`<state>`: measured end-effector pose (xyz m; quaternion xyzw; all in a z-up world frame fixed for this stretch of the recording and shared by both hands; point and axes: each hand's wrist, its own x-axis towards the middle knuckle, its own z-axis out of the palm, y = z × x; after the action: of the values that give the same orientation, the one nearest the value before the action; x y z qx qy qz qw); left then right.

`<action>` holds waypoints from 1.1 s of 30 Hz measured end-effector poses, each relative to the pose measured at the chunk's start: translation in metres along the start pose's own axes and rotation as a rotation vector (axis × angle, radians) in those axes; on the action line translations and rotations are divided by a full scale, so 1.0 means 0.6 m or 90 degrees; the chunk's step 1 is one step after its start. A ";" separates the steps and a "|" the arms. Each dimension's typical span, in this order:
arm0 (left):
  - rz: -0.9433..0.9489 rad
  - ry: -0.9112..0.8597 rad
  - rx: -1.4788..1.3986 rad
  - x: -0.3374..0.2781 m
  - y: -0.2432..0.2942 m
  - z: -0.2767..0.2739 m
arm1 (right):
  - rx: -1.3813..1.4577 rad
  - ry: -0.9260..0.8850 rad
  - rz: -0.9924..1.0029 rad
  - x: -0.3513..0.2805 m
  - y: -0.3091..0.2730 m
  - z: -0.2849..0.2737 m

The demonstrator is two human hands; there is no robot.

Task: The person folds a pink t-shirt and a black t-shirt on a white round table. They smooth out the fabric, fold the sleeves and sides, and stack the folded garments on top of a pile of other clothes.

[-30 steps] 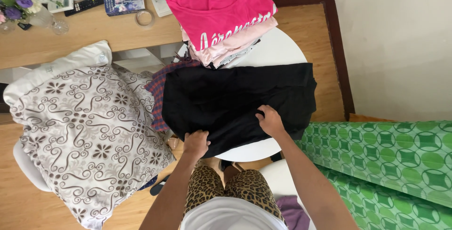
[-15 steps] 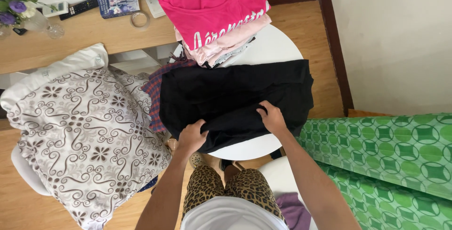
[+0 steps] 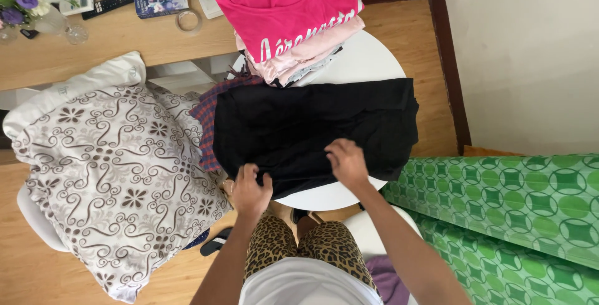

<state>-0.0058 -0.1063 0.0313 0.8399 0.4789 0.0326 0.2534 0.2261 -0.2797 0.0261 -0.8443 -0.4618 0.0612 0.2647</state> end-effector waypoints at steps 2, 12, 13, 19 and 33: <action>-0.047 -0.040 -0.026 -0.034 -0.058 0.062 | 0.024 -0.067 -0.038 -0.015 -0.018 0.030; 0.175 -0.049 -0.021 -0.098 -0.071 0.063 | 0.009 -0.264 -0.261 -0.070 -0.160 0.112; 0.172 -0.046 -0.023 -0.098 -0.073 0.063 | 0.008 -0.265 -0.265 -0.072 -0.158 0.122; 0.181 -0.070 -0.009 -0.084 -0.082 0.053 | 0.075 -0.324 -0.019 -0.051 -0.159 0.129; 0.354 0.066 0.119 0.023 -0.155 0.000 | 0.278 -0.392 0.250 -0.018 -0.164 0.079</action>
<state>-0.0717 -0.0562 -0.0138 0.9558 0.2435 0.0996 0.1313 0.1299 -0.2275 0.0338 -0.7826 -0.3259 0.4564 0.2702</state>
